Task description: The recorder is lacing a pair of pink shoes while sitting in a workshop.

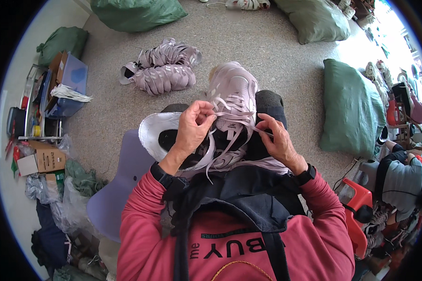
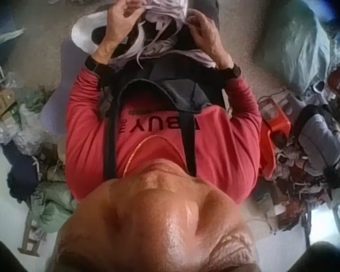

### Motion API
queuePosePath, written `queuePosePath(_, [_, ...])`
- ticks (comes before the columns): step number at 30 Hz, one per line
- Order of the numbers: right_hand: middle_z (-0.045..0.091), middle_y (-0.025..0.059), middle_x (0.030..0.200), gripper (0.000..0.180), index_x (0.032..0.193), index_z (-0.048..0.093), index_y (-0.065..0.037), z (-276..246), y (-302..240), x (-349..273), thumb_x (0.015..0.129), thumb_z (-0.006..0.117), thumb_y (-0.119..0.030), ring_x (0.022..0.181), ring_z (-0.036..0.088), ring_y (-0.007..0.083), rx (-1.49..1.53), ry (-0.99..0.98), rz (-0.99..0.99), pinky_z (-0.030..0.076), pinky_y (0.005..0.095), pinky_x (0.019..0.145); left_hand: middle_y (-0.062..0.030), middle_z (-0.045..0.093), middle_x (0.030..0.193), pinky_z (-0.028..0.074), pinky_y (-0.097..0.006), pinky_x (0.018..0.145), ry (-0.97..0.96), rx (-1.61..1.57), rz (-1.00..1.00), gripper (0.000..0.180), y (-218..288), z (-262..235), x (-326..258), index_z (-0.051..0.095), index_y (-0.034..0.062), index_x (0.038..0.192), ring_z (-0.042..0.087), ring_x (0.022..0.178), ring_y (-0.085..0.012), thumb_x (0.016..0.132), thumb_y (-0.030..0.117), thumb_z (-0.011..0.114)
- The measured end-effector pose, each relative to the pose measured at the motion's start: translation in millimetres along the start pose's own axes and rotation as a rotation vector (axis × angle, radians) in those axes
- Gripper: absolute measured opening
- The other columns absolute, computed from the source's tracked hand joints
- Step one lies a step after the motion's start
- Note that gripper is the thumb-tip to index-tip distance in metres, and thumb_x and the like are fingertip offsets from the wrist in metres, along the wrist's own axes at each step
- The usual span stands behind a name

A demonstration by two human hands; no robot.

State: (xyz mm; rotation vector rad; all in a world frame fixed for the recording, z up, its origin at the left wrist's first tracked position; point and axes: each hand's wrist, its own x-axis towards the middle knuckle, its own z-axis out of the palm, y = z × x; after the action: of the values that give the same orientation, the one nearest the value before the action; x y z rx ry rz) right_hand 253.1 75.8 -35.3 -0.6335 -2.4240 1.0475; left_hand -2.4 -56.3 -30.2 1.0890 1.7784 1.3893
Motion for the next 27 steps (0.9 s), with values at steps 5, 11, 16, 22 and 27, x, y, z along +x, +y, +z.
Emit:
queuePosePath(5, [0.069, 0.0154, 0.102, 0.04, 0.13, 0.055, -0.003, 0, 2, 5, 0.091, 0.063, 0.0, 0.09, 0.068, 0.0342, 0.183, -0.054, 0.09, 0.054, 0.0414, 0.084, -0.0018, 0.06, 0.087, 0.045, -0.025, 0.058, -0.078, 0.279, 0.352, 0.028, 21, 10, -3, 0.065, 0.0048, 0.108, 0.05, 0.061, -0.0106, 0.084, -0.008, 0.067])
queuePosePath(11, [0.067, 0.0165, 0.097, 0.031, 0.121, 0.06, -0.001, 5, 6, 8, 0.09, 0.063, 0.0, 0.089, 0.068, 0.0351, 0.075, -0.006, -0.043, 0.055, 0.0403, 0.078, -0.0089, 0.061, 0.093, 0.05, -0.037, 0.061, -0.076, 0.601, 0.504, 0.02, 15, 17, 8, 0.066, 0.0039, 0.101, 0.062, 0.071, -0.0294, 0.083, -0.002, 0.071])
queuePosePath(16, [0.066, 0.0169, 0.096, 0.029, 0.119, 0.061, 0.0, 4, 3, 6, 0.09, 0.062, 0.001, 0.087, 0.067, 0.0355, 0.079, 0.005, -0.055, 0.054, 0.0401, 0.076, -0.0057, 0.059, 0.09, 0.049, -0.039, 0.075, -0.083, 0.735, 0.602, 0.013, 37, 23, 16, 0.066, 0.0056, 0.091, 0.062, 0.085, -0.028, 0.083, 0.011, 0.075])
queuePosePath(22, [0.065, 0.0169, 0.095, 0.027, 0.117, 0.061, 0.0, 4, 5, 5, 0.09, 0.061, 0.002, 0.086, 0.066, 0.0355, 0.103, 0.015, -0.072, 0.053, 0.0402, 0.075, -0.0016, 0.06, 0.094, 0.038, -0.04, 0.09, -0.083, 0.95, 0.626, 0.014, 28, 39, 20, 0.068, 0.0114, 0.09, 0.056, 0.094, -0.0226, 0.081, 0.018, 0.077])
queuePosePath(27, [0.066, 0.0153, 0.097, 0.028, 0.119, 0.062, -0.001, 3, 7, 2, 0.091, 0.061, 0.002, 0.087, 0.067, 0.031, 0.1, -0.013, -0.047, 0.054, 0.0374, 0.076, -0.0001, 0.059, 0.093, 0.034, -0.044, 0.096, -0.087, 0.883, 0.621, 0.014, 29, 47, 15, 0.07, 0.0138, 0.091, 0.056, 0.096, -0.0224, 0.079, 0.017, 0.078])
